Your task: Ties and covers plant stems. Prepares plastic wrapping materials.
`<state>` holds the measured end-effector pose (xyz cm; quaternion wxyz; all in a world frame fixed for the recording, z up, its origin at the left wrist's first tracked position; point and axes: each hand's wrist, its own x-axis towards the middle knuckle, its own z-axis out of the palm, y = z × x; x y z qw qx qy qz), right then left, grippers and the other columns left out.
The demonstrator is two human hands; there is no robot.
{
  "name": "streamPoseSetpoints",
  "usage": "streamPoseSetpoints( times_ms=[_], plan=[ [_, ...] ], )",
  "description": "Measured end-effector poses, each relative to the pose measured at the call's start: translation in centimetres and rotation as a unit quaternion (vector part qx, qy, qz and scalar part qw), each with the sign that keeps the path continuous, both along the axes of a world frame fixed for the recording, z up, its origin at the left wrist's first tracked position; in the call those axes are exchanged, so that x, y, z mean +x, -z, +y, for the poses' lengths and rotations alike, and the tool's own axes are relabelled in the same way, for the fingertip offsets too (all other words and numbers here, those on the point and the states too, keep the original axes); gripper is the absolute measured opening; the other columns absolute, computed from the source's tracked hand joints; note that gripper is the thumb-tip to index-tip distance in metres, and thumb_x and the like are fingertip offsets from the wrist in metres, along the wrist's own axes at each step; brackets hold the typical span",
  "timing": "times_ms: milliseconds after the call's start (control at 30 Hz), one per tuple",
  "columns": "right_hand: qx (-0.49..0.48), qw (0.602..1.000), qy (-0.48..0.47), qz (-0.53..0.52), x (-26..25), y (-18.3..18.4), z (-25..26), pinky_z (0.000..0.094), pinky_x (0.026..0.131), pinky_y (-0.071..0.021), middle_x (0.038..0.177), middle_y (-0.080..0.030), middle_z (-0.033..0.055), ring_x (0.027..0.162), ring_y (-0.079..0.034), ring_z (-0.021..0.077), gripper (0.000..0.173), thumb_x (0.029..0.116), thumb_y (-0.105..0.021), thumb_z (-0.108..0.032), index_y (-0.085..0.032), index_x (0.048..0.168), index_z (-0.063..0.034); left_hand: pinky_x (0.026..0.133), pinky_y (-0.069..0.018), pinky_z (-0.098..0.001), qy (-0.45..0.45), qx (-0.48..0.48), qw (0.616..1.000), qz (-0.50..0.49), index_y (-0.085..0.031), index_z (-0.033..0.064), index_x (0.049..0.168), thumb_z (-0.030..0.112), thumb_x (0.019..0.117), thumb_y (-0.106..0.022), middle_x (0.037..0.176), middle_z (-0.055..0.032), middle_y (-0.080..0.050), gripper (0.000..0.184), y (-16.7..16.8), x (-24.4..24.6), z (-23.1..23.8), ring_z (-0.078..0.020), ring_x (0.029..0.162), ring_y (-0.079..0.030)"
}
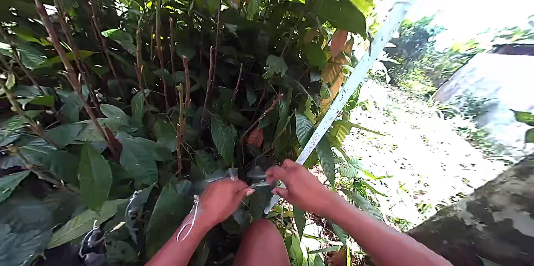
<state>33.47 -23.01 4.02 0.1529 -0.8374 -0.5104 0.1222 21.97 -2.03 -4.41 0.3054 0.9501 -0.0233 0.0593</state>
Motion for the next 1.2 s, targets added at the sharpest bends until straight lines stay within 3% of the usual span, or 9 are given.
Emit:
streamPoseSetpoints(
  times_ms=[100, 200, 300, 367, 467, 567, 733, 1033, 1200],
  plan=[
    [0.125, 0.978, -0.005, 0.166, -1.5, -0.8, 0.3, 0.0242, 0.065, -0.0527, 0.099, -0.072, 0.0031, 0.076, -0.064, 0.0068, 0.025, 0.0995, -0.061, -0.017, -0.063, 0.122, -0.0051, 0.09, -0.0517, -0.0636, -0.011, -0.007, 1.0, 0.025, -0.072, 0.0118, 0.122, 0.034, 0.1064, -0.054, 0.109, -0.0174, -0.073, 0.033, -0.7, -0.1, -0.7, -0.0383, 0.104, -0.07],
    [0.026, 1.0, -0.009, -0.013, 1.0, -0.2, -0.2, 0.0428, 0.101, -0.0519, 0.129, -0.07, 0.0092, 0.116, -0.065, 0.0203, 0.041, 0.0984, -0.063, -0.013, -0.059, 0.139, -0.0044, 0.092, -0.0527, -0.0593, 0.01, 0.009, 1.0, 0.026, -0.074, 0.0092, 0.115, 0.037, 0.1073, -0.051, 0.113, -0.0146, -0.073, 0.037, -1.0, -0.1, -1.0, -0.0337, 0.106, -0.069],
    [0.105, 0.994, 0.005, -0.017, -1.7, 0.4, -0.6, 0.038, 0.075, -0.0572, 0.09, -0.073, 0.0051, 0.08, -0.068, 0.018, 0.021, 0.0963, -0.064, -0.017, -0.07, 0.113, -0.0062, 0.088, -0.0532, -0.0613, -0.007, -0.019, 1.0, 0.016, -0.072, 0.0128, 0.121, 0.037, 0.1059, -0.054, 0.106, -0.0139, -0.074, 0.033, -1.3, -0.2, -0.5, -0.0338, 0.1, -0.071],
    [0.164, 0.971, 0.023, 0.174, -1.8, -0.4, -0.5, 0.0233, 0.066, -0.0522, 0.097, -0.072, 0.001, 0.078, -0.065, 0.0059, 0.023, 0.1008, -0.059, -0.015, -0.065, 0.121, -0.0047, 0.09, -0.0517, -0.0637, 0.002, -0.033, 0.999, 0.027, -0.07, 0.0157, 0.128, 0.032, 0.1053, -0.056, 0.11, -0.0153, -0.074, 0.032, -1.3, -0.1, -1.0, -0.0363, 0.103, -0.07],
    [0.034, 0.999, 0.017, 0.006, 0.0, 0.5, -0.4, 0.045, 0.102, -0.0531, 0.133, -0.068, 0.0088, 0.121, -0.066, 0.0221, 0.041, 0.1001, -0.063, -0.017, -0.059, 0.139, -0.006, 0.096, -0.0524, -0.0579, 0.015, -0.027, 0.999, 0.015, -0.073, 0.0165, 0.125, 0.034, 0.1063, -0.054, 0.116, -0.0112, -0.074, 0.032, -0.9, 0.1, -1.4, -0.0304, 0.109, -0.07],
    [0.05, 0.995, 0.028, -0.08, -1.5, 2.2, 0.1, 0.052, 0.083, -0.0579, 0.098, -0.073, 0.0157, 0.09, -0.072, 0.0313, 0.023, 0.0992, -0.063, -0.019, -0.07, 0.113, -0.0021, 0.089, -0.0547, -0.057, -0.002, -0.029, 0.998, -0.06, -0.077, 0.0144, 0.113, 0.036, 0.1056, -0.053, 0.109, -0.0098, -0.075, 0.033, -0.1, 0.0, -1.8, -0.029, 0.102, -0.071],
    [-0.003, 0.979, 0.102, 0.177, -1.2, 1.1, -1.3, 0.031, 0.065, -0.0512, 0.08, -0.065, 0.0053, 0.064, -0.058, 0.0111, 0.026, 0.1038, -0.059, -0.023, -0.071, 0.116, -0.0034, 0.078, -0.057, -0.0592, -0.091, -0.022, 0.979, -0.179, -0.078, 0.0087, 0.103, 0.027, 0.1028, -0.057, 0.099, -0.0124, -0.076, 0.028, 0.8, 0.0, -1.7, -0.0324, 0.09, -0.074],
    [-0.086, 0.992, 0.056, -0.074, -1.2, 0.5, 2.0, 0.0592, 0.093, -0.0534, 0.122, -0.065, 0.0211, 0.111, -0.066, 0.0391, 0.033, 0.1093, -0.044, -0.023, -0.068, 0.124, -0.0071, 0.093, -0.055, -0.057, -0.037, -0.051, 0.994, -0.086, -0.074, 0.0092, 0.119, 0.022, 0.1045, -0.056, 0.114, -0.0135, -0.074, 0.027, -0.1, -0.3, -3.2, -0.0317, 0.104, -0.072],
    [-0.039, 0.982, -0.025, -0.184, -4.1, -0.9, 3.7, 0.0578, 0.075, -0.0576, 0.117, -0.065, 0.0221, 0.099, -0.069, 0.0417, 0.024, 0.105, -0.048, -0.013, -0.067, 0.117, -0.0031, 0.085, -0.0584, -0.0456, -0.07, -0.134, 0.977, -0.149, -0.077, 0.0045, 0.103, 0.015, 0.0959, -0.066, 0.1, -0.0109, -0.074, 0.017, 0.1, -0.2, -1.8, -0.0224, 0.089, -0.072]
  ],
)
